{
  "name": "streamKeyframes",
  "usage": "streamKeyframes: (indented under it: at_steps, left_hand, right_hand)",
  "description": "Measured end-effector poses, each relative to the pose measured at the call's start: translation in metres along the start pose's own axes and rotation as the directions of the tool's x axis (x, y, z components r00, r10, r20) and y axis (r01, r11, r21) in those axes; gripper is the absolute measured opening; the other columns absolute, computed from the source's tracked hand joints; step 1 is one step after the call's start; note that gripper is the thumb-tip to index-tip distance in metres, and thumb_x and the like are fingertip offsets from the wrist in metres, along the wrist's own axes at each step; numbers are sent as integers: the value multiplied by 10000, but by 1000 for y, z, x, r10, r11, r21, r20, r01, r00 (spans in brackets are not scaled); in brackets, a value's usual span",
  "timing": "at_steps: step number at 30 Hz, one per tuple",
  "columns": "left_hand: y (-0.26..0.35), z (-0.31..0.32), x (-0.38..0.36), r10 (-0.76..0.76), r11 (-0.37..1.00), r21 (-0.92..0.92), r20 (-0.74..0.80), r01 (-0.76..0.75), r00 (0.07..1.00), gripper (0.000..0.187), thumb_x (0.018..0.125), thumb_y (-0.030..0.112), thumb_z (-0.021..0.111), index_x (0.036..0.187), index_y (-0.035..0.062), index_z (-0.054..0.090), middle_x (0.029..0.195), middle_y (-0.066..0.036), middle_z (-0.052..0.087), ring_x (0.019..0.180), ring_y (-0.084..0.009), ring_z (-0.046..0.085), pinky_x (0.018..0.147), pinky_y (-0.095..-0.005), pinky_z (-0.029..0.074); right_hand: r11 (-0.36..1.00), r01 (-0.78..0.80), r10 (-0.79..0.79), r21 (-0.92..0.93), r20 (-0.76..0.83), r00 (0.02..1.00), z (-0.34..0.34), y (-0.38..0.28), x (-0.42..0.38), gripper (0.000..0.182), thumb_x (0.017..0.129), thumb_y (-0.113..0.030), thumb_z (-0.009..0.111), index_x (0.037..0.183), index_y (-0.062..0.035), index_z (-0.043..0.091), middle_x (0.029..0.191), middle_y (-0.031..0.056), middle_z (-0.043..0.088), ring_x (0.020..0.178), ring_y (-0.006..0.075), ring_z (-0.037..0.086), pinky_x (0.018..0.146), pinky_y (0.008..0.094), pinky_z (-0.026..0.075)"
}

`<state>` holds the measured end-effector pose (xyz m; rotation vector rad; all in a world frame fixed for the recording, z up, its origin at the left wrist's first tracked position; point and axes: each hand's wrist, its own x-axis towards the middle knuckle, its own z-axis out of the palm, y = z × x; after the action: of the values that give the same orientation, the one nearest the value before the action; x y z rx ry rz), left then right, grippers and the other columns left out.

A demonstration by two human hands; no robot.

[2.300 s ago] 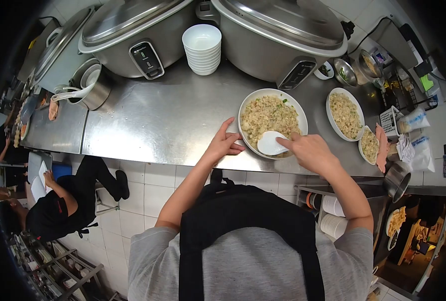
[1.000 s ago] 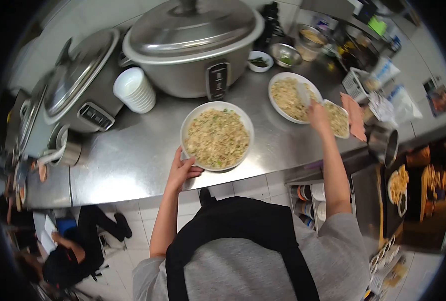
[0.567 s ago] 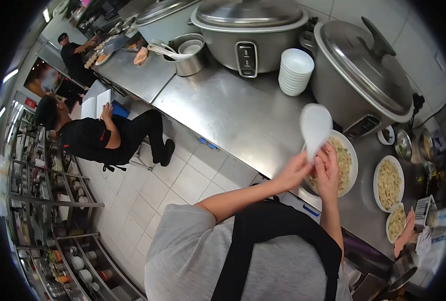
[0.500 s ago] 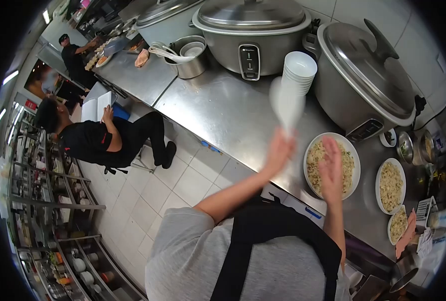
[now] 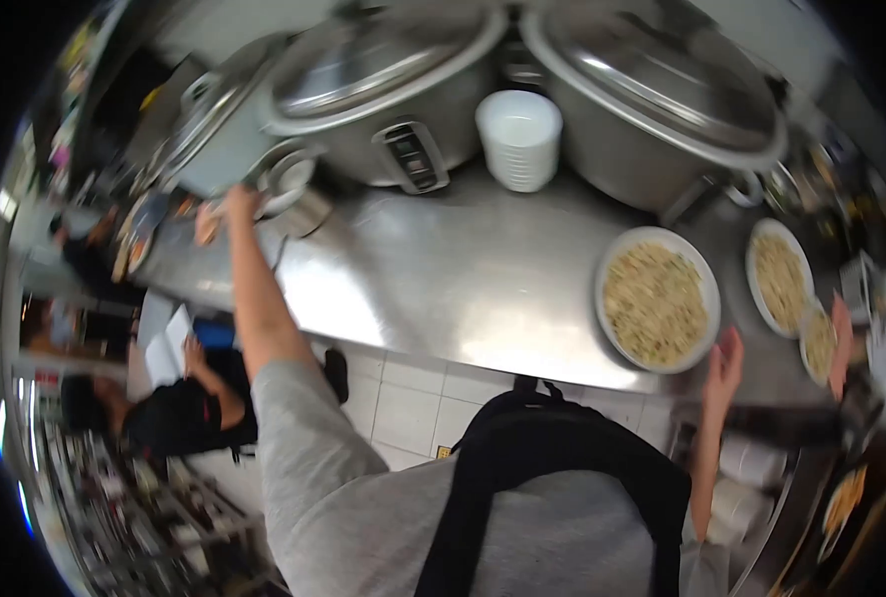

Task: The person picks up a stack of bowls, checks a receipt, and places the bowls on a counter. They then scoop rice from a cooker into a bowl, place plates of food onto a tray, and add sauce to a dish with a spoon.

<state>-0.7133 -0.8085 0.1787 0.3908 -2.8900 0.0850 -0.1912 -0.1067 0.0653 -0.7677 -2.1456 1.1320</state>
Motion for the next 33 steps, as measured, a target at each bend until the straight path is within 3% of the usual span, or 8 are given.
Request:
streamKeyframes:
  at_steps: [3, 7, 8, 10, 12, 19, 25, 33]
  left_hand:
    - [16, 11, -15, 182, 910, -184, -628, -372, 757, 535, 713, 294, 687, 1121, -20, 541, 1057, -217, 577, 1005, -337, 541, 885, -413, 407]
    - [117, -28, -158, 215, 447, -718, -493, -534, 843, 177, 870, 133, 562, 958, -21, 558, 827, -55, 602, 697, -111, 543, 628, -228, 445]
    - [131, -7, -182, 336, 166, -912, -304, -374, 891, 127, 868, 137, 571, 919, 21, 568, 740, -14, 569, 586, -58, 469, 511, -195, 375]
    - [195, -8, -269, 507, 58, -983, -119, -172, 854, 128, 862, 160, 586, 918, 45, 576, 719, -10, 560, 556, -49, 448, 479, -186, 358]
    - [254, -15, -345, 651, 99, -991, 137, 95, 747, 168, 870, 182, 574, 967, 44, 582, 812, -39, 612, 650, -79, 553, 571, -193, 439]
    - [425, -37, -481, 852, 50, -925, 236, 376, 467, 416, 891, 259, 540, 1237, 45, 454, 1247, -163, 482, 1147, -237, 477, 983, -359, 337]
    - [608, -7, -547, 937, 275, -448, 323, 851, -133, 689, 882, 280, 521, 1363, 97, 62, 1232, -293, 418, 1059, -353, 531, 843, -381, 478]
    - [682, -27, -577, 928, 189, -716, 353, 672, 115, 529, 794, 113, 494, 1257, 66, 243, 1097, -249, 498, 923, -380, 587, 746, -421, 539]
  right_hand:
    - [712, -616, 532, 337, 314, 787, 1, -27, -4, 529, 866, -152, 459, 1343, -36, 262, 1087, 172, 535, 763, 230, 635, 550, 318, 556]
    - [550, -716, 505, 430, 511, 695, 6, -36, 0, 569, 797, -122, 535, 1270, 31, 259, 1060, 235, 542, 659, 263, 652, 524, 300, 571]
    - [571, -706, 502, 418, 502, 704, 7, -34, 1, 564, 774, -117, 578, 1232, 47, 292, 1057, 233, 536, 671, 252, 650, 530, 302, 572]
    - [604, -675, 486, 424, 474, 734, 17, -18, 2, 525, 731, -88, 600, 1159, 67, 339, 975, 207, 558, 644, 266, 641, 509, 317, 568]
    - [601, -728, 599, 329, 416, 684, 12, -19, -8, 482, 720, -64, 570, 1138, 78, 377, 910, 194, 574, 608, 272, 634, 494, 321, 564]
    - [543, -668, 637, 508, 268, 722, -121, -16, -108, 353, 741, -87, 543, 1055, 72, 514, 846, 148, 618, 595, 204, 635, 442, 282, 540]
    - [482, -435, 743, 761, -93, 662, -259, 11, -216, 442, 700, -28, 459, 1126, 88, 449, 941, 184, 608, 712, 257, 655, 513, 325, 571]
    - [711, -104, 693, 696, -667, 274, -411, 88, -275, 334, 751, -53, 453, 1056, 82, 435, 941, 193, 569, 713, 288, 629, 541, 354, 561]
